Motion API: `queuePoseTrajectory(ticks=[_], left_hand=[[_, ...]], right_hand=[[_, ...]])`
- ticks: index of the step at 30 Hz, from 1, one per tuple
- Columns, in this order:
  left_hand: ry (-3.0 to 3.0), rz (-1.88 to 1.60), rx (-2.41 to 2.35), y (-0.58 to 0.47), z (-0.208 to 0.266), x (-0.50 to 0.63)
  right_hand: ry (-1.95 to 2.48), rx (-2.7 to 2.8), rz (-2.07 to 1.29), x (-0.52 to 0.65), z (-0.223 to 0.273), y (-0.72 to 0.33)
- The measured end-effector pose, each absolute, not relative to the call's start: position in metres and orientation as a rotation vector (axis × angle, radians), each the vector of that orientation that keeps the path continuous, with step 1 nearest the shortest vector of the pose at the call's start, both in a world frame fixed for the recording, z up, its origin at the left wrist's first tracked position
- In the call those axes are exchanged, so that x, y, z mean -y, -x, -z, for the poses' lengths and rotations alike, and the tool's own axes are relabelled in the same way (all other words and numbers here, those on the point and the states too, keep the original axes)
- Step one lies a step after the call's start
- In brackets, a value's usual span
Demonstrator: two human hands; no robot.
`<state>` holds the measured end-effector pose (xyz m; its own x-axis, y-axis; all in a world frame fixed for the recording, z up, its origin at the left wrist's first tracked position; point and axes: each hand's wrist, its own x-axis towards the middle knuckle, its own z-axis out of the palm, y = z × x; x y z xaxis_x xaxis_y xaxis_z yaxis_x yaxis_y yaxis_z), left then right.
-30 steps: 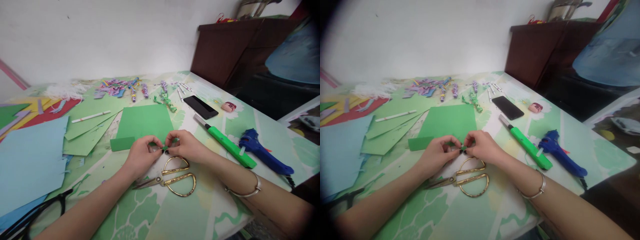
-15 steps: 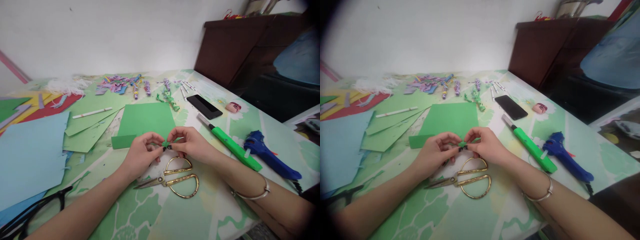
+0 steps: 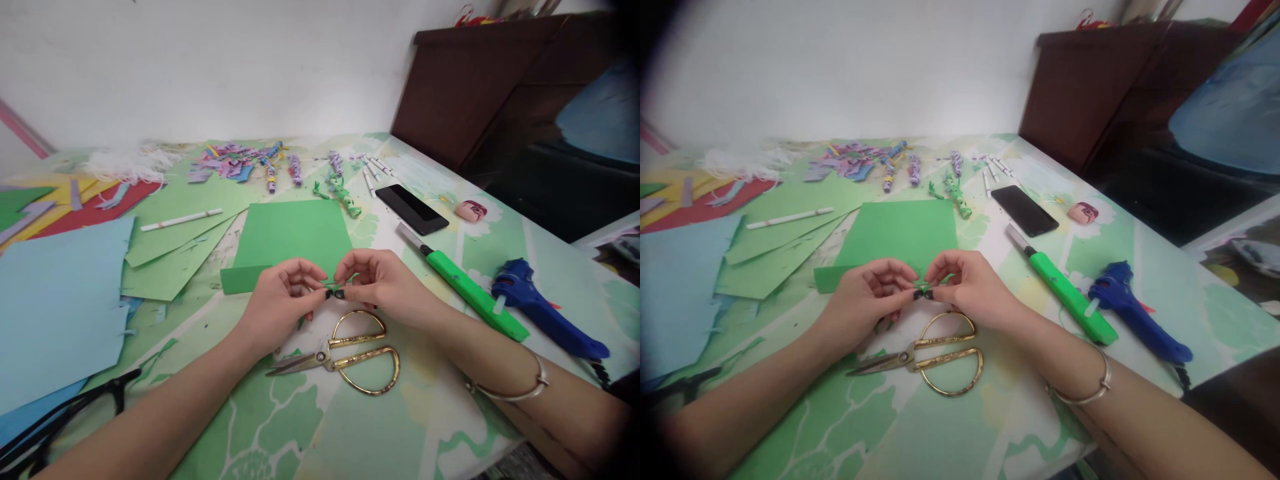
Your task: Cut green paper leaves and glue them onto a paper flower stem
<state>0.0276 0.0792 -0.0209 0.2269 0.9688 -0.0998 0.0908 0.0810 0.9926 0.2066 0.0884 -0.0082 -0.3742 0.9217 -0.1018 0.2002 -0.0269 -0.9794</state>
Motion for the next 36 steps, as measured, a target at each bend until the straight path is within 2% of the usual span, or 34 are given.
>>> queuePoseTrajectory(ticks=[17, 36], left_hand=[[-1.243, -1.001, -1.199, -0.0301, 0.0228, -0.0768], [-1.162, -1.041, -1.096, -0.0278, 0.0237, -0.0796]], right_hand=[[1.192, 1.669, -1.368, -0.0871, 0.0074, -0.2043], [1.16, 1.595, -1.478, -0.0844, 0.0014, -0.2064]])
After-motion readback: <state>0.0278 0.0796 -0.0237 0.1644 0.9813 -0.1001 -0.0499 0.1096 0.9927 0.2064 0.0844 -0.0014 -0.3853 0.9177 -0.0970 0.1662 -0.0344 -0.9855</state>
